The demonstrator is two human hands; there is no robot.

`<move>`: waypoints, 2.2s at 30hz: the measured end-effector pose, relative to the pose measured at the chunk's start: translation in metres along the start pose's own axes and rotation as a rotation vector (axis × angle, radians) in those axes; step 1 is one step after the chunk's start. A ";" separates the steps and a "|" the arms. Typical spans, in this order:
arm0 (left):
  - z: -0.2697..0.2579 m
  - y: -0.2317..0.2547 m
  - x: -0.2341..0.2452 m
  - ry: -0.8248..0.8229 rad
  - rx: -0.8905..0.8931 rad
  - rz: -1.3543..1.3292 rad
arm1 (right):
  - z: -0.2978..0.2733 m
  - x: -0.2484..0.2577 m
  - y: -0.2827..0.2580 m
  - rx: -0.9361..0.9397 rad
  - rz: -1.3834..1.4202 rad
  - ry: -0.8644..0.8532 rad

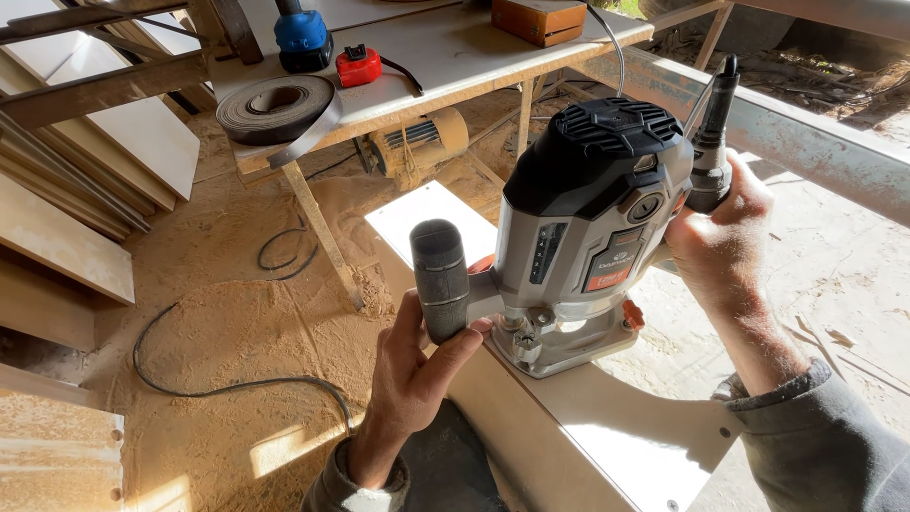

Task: The person positions a white rectangular wooden board on a workbench and uses a handheld electric router to shape the edges. The person holds the tool with both hands and guides it along the wood's perimeter, creating a routed profile.

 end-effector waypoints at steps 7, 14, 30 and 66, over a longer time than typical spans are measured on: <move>-0.003 0.009 0.001 -0.010 -0.060 0.059 | -0.001 0.004 0.008 -0.003 0.027 0.017; -0.005 0.010 0.001 -0.003 0.043 0.023 | -0.004 0.008 0.005 0.031 -0.046 0.032; -0.017 0.013 0.000 -0.035 0.032 -0.025 | -0.009 0.018 0.002 -0.014 -0.037 0.027; -0.034 0.034 -0.014 -0.035 0.156 -0.140 | -0.020 0.048 -0.010 -0.065 -0.056 0.020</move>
Point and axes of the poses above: each hand's wrist, its own z-axis towards the middle knuckle, its own x-axis out of the back of the hand, y = z × x, the point moved 4 cm from there along z, towards the middle knuckle, and after that the axes turned 11 degrees about y, right-handed, at the moved point
